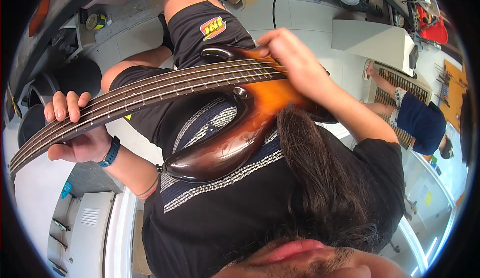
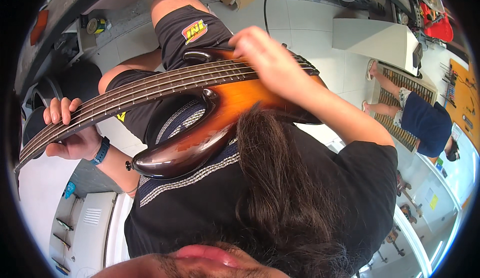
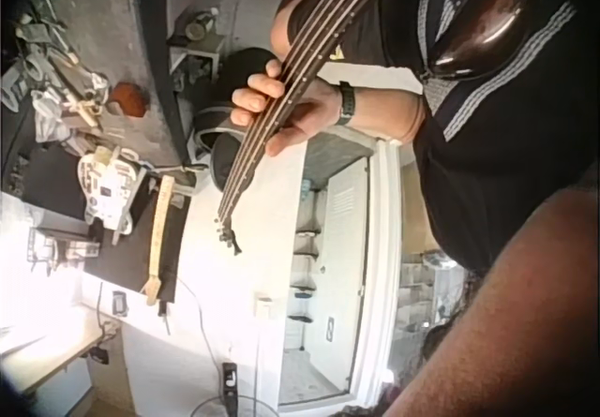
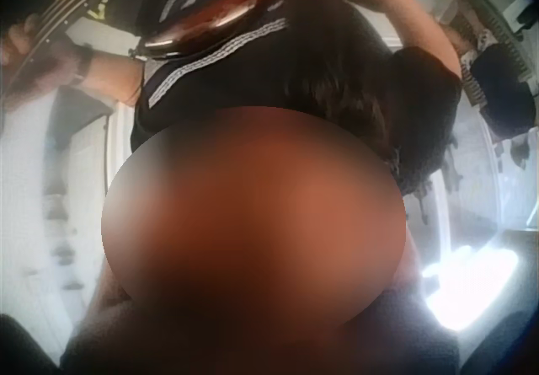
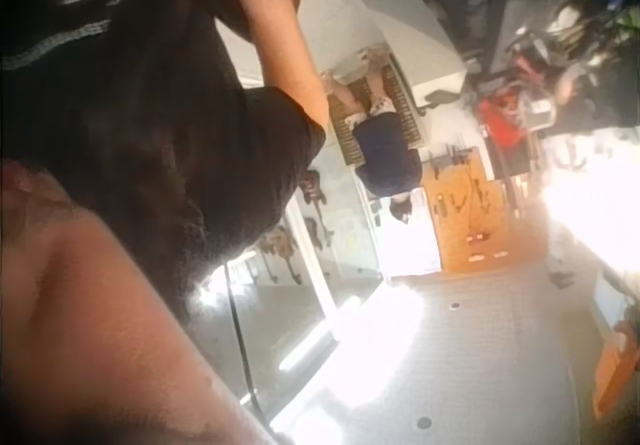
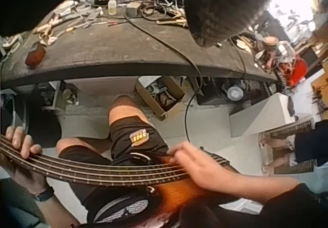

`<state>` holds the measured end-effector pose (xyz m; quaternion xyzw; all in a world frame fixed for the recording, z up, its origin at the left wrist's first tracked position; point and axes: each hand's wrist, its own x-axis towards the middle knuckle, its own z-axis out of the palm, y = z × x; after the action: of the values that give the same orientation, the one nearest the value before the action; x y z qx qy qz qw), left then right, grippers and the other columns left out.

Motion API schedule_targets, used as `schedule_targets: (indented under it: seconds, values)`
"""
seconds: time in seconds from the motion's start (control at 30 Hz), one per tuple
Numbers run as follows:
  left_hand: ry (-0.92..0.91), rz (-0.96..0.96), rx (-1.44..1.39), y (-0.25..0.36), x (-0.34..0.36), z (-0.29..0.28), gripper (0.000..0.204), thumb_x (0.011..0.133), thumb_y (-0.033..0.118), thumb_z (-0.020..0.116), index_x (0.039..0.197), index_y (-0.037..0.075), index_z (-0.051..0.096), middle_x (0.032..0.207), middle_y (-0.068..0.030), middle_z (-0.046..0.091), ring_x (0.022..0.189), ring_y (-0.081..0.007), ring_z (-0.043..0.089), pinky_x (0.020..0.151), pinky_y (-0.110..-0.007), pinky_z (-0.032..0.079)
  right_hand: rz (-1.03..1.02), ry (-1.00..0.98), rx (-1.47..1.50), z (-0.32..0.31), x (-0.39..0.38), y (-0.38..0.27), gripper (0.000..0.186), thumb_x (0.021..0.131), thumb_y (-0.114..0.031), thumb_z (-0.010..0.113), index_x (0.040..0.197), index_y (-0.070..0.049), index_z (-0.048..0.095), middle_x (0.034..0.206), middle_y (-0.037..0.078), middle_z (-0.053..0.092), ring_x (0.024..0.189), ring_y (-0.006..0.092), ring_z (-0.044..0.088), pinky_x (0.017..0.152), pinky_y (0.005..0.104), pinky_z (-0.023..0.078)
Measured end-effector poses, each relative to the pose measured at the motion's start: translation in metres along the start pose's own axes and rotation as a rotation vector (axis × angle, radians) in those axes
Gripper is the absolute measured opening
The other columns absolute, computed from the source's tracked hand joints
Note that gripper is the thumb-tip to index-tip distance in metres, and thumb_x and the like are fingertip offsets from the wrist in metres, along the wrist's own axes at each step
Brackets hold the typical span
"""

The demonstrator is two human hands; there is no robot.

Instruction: The person positions a plastic plate over the opening on the back of a bass guitar, fastens it with a screwdriver, and plays several notes on the instrument.

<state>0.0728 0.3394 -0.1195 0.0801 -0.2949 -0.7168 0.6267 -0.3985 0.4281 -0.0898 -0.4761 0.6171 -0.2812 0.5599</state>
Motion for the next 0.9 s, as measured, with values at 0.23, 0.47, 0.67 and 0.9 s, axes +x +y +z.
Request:
schedule_targets:
  seconds: [0.23,0.47,0.67,0.9]
  values:
    - [-0.013,-0.001,0.018,-0.002,0.001,0.001,0.071,0.084,0.051,0.1,0.125,0.01,0.059,0.115,-0.0041,0.057,0.103,-0.0213,0.062,0.111,-0.048,0.049,0.014,0.064,-0.301,-0.034,0.025,0.038,0.04,0.119,-0.035,0.054,0.134,0.0,0.067,0.128,0.012,0.073,0.121,0.0234,0.068,0.108,0.0393,0.051]
    - [0.049,0.022,0.08,-0.001,-0.003,0.009,0.069,0.084,0.047,0.1,0.121,0.011,0.055,0.112,-0.0024,0.052,0.102,-0.0193,0.056,0.109,-0.044,0.047,0.18,-0.208,-1.004,-0.069,0.061,0.063,0.046,0.111,-0.047,0.063,0.11,-0.003,0.076,0.098,0.02,0.079,0.094,0.0397,0.074,0.087,0.0496,0.058]
    - [0.04,0.026,0.167,-0.015,0.003,0.024,0.065,0.093,0.053,0.092,0.127,0.011,0.056,0.114,-0.0045,0.053,0.103,-0.0216,0.056,0.107,-0.046,0.05,-0.16,-0.438,-0.569,-0.092,0.07,0.098,0.014,0.095,-0.002,0.062,0.104,-0.003,0.073,0.093,0.012,0.077,0.088,0.0292,0.073,0.082,0.0432,0.058]
    - [0.036,-0.141,0.62,-0.045,-0.02,0.054,0.082,0.099,0.072,0.074,0.137,0.002,0.055,0.131,-0.0244,0.07,0.119,-0.0335,0.074,0.104,-0.052,0.063,0.087,0.06,-0.15,-0.137,0.032,0.133,0.014,0.096,-0.005,0.068,0.109,-0.001,0.066,0.113,0.011,0.075,0.114,0.0244,0.072,0.101,0.0384,0.056]
